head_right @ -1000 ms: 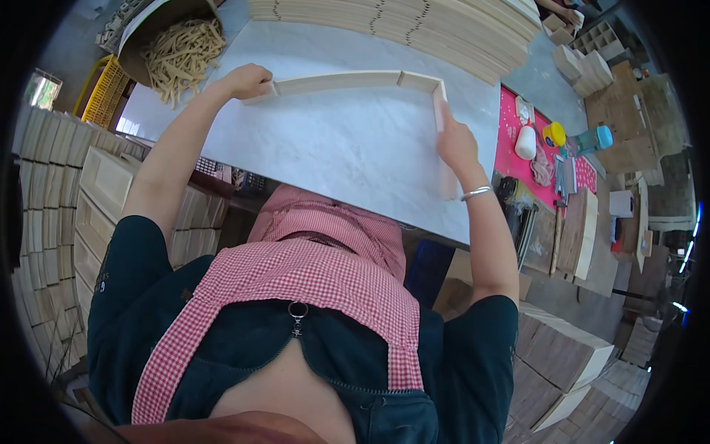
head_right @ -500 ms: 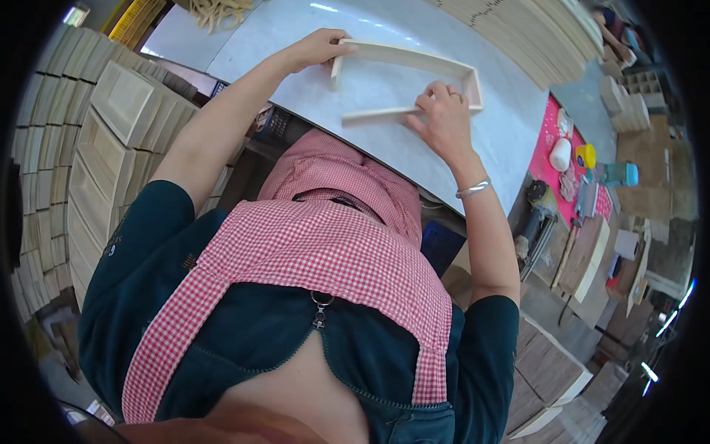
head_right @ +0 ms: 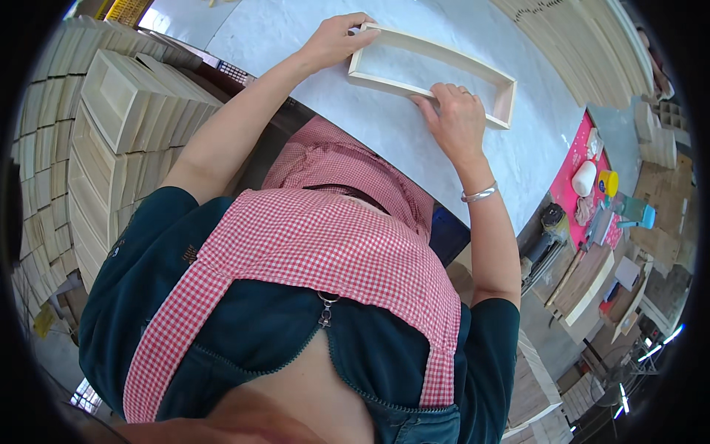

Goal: Assemble wooden boxes by applying glue to the frame components and securing them with a pneumatic nail gun.

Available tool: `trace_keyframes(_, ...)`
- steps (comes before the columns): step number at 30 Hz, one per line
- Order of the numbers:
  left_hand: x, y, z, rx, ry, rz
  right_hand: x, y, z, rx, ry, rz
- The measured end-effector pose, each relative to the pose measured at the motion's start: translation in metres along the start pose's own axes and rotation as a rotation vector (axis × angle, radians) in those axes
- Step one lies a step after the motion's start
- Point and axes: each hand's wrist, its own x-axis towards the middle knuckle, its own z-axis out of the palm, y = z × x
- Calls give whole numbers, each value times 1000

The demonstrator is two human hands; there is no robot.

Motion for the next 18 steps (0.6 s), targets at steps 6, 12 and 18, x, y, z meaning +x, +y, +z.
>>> trace_keyframes(6, -27, -7, -7, -221, -93, 39, 1, -3, 1, -35, 1, 20)
trace_keyframes(12, -38, -11, -19, -111, -234, 174, 5, -2, 3, -14, -73, 29)
trace_keyframes(18, -37, -11, -17, -235, -238, 167, 34, -61, 10, 281, 10, -263)
